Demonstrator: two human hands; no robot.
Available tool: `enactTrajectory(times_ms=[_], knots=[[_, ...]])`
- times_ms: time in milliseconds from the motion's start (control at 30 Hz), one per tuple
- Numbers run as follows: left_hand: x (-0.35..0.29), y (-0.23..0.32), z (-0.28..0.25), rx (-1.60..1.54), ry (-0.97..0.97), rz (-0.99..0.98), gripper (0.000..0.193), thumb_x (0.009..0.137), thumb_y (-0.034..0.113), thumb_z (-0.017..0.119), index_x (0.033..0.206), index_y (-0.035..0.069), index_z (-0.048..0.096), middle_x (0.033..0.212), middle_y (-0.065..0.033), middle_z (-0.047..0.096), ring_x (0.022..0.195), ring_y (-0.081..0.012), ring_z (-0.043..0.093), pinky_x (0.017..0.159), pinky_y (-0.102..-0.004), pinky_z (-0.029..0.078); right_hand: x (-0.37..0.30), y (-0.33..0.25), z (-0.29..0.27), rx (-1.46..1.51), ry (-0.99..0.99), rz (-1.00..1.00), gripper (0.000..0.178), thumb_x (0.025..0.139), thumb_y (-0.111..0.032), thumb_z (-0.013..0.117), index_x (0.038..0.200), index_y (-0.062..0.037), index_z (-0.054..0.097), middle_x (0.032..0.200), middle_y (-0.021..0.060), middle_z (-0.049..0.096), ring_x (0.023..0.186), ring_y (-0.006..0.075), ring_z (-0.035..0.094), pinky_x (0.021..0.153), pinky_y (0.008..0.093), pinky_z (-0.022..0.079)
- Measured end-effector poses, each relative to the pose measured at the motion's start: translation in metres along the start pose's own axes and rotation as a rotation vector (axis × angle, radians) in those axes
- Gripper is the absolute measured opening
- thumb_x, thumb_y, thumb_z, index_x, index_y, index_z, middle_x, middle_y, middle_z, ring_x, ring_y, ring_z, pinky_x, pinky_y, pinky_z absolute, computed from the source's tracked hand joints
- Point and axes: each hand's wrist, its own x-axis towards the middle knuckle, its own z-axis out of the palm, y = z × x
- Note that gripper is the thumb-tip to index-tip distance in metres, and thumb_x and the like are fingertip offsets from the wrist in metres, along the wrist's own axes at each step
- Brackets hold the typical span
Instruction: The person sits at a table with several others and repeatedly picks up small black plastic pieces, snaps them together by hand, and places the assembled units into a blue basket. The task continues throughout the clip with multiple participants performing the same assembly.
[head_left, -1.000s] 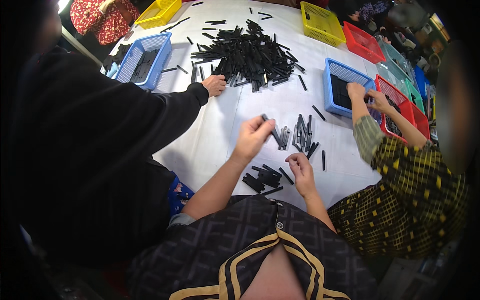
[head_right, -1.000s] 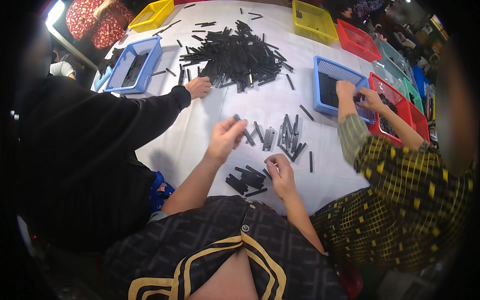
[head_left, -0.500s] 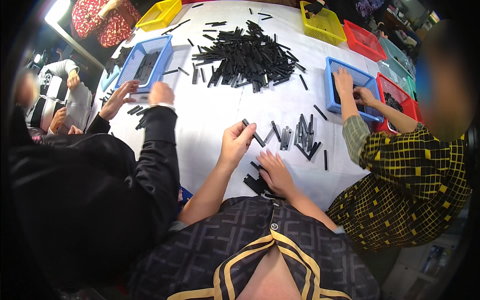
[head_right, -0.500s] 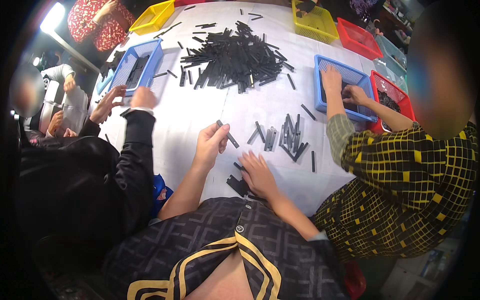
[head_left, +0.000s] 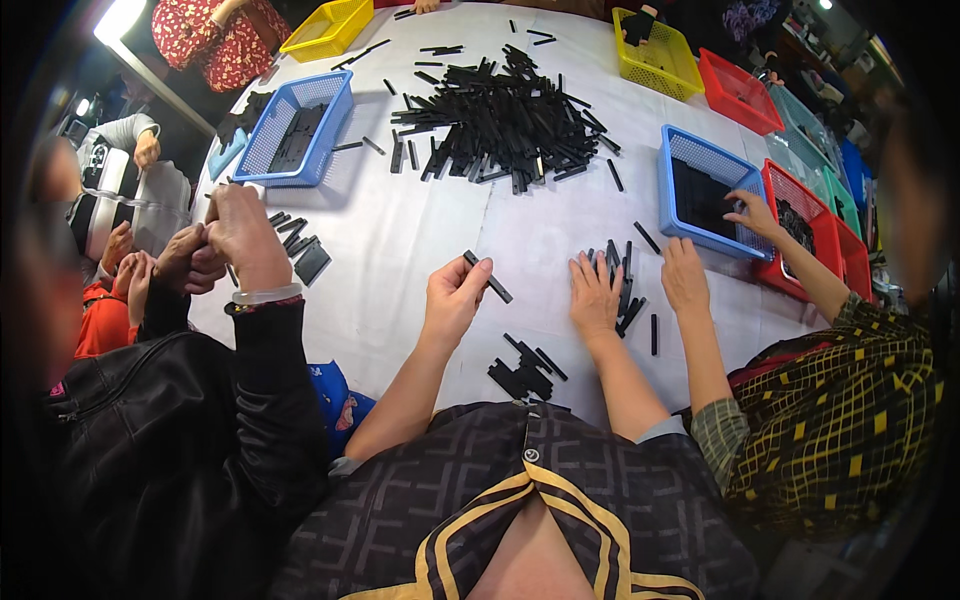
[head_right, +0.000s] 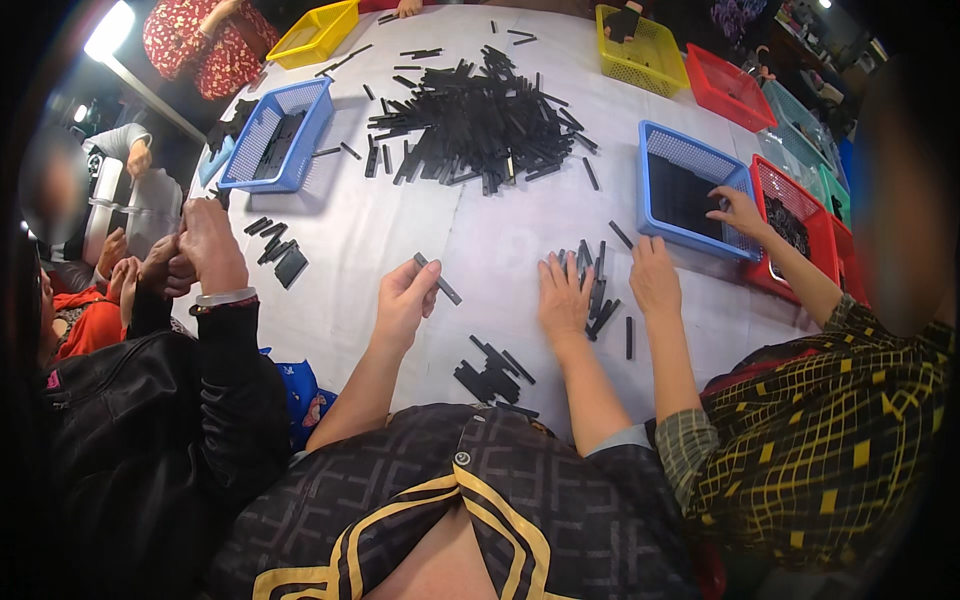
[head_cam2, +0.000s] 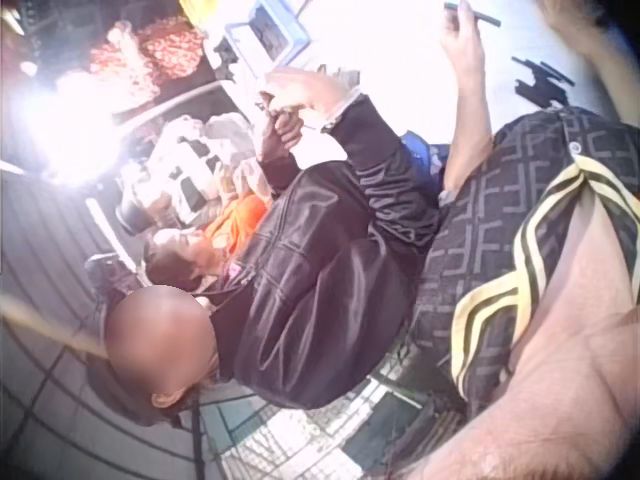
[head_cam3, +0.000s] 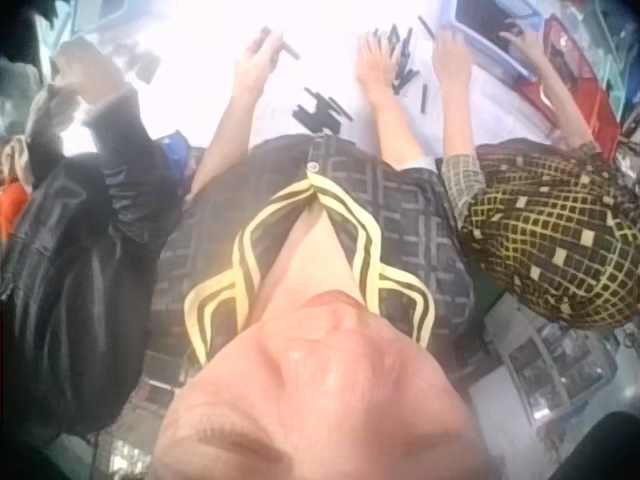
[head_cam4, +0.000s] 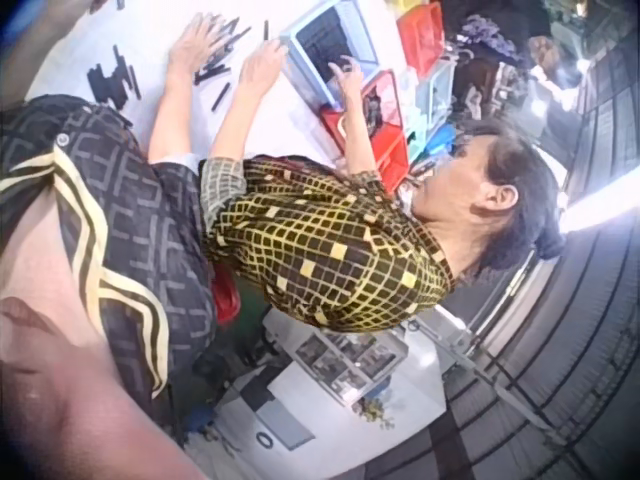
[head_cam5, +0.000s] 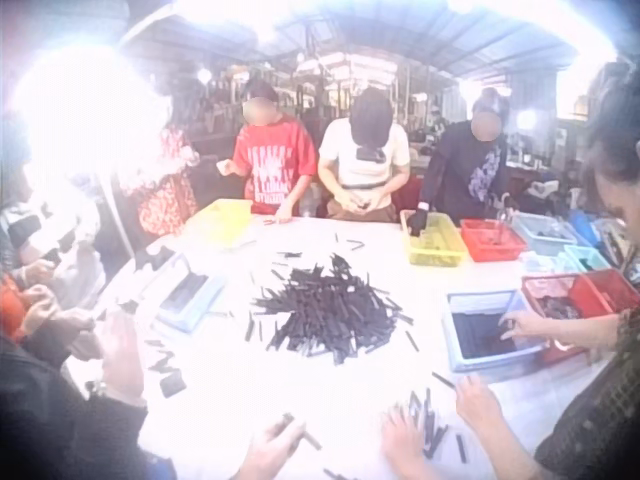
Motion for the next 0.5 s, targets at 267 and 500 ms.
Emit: enactTrajectory(times_ms=[267,500], knots=[[0.000,-0.023,0.022,0.080,-0.125,0.002,0.025,0.085,0.021,0.061,0.065,0.007,0.053,0.054,0.0040,0.046,0.046,-0.0025,0.038,0.042,-0.0189,0.028,-0.006,-0.042,-0.044,0.962,-0.069,0.330,0.034,0.091,-0.029,0.045,0.112,-0.0055,0.057,0.104,0.0141,0.060,0.100,0.0282,0.056,0.086,0.0375,0.043],[-0.014,-0.031,0.035,0.331,-0.263,0.073,0.018,0.084,0.013,0.059,0.072,0.001,0.057,0.063,0.0004,0.056,0.059,-0.0033,0.045,0.052,-0.0204,0.035,-0.018,-0.077,-0.094,1.812,-0.447,0.630,0.036,0.094,-0.033,0.041,0.086,-0.0006,0.056,0.065,0.0038,0.054,0.057,0.0106,0.052,0.052,0.0235,0.042]])
